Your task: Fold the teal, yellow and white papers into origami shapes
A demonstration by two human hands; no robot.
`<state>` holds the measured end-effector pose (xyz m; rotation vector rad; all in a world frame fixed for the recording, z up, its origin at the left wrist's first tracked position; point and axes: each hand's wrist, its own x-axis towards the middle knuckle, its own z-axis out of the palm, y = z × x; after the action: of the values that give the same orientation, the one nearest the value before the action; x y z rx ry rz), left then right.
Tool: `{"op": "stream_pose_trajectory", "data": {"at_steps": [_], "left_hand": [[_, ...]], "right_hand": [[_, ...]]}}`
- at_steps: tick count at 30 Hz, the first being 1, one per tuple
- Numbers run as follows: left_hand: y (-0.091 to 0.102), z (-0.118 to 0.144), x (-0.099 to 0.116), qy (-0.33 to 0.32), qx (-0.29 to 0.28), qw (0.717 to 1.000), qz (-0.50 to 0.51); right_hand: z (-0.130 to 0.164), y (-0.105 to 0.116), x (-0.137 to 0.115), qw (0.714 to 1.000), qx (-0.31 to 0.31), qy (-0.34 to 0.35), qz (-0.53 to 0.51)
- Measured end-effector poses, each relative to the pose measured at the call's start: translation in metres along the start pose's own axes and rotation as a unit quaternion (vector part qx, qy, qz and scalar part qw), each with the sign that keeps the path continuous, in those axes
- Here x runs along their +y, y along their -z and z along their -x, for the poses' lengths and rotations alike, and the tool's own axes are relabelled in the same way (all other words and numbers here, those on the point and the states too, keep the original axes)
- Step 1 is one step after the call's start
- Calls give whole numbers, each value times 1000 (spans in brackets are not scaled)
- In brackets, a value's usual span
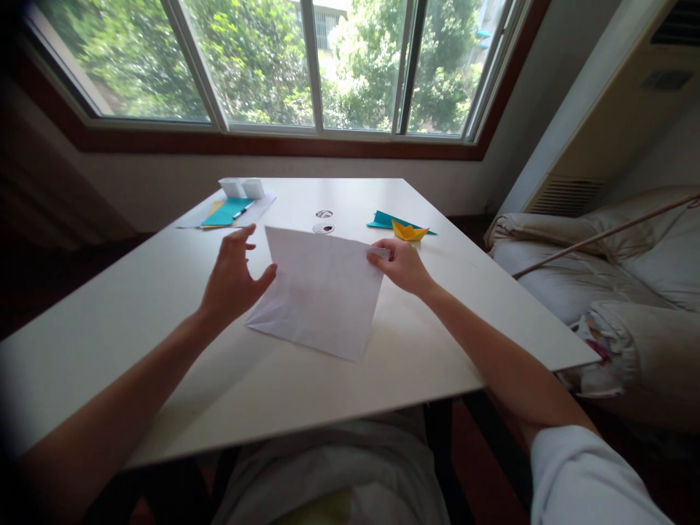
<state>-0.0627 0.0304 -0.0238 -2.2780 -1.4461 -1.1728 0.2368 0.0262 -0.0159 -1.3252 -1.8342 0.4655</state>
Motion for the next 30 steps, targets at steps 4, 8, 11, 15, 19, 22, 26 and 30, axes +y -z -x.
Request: {"op": "stream_pose_trajectory", "data": {"at_steps": [4, 8, 11, 15, 19, 22, 26, 30], "left_hand": [[-1, -1, -7, 22, -71, 997, -25], [-4, 1, -11, 4, -196, 979, -48], [-8, 4, -15, -28, -264, 963, -46], [-12, 7, -20, -43, -330, 942, -40], [-10, 5, -21, -33, -359, 932, -35], [-6, 2, -25, 2, -372, 925, -76], [-3, -2, -38, 42, -377, 919, -107], [-8, -2, -48, 38, -374, 925, -51]], "right_hand": [[-7, -1, 15, 996, -12, -86, -21], [-9, -1, 25, 984, -64, -101, 132], [-8, 0, 32, 955, -137, -103, 243], [-8, 0, 36, 936, -199, -98, 273], [-7, 2, 36, 937, -234, -59, 251], [-7, 3, 37, 940, -245, -48, 234], [-7, 4, 37, 940, -250, -74, 220], [-7, 4, 32, 938, -248, -102, 221]]}}
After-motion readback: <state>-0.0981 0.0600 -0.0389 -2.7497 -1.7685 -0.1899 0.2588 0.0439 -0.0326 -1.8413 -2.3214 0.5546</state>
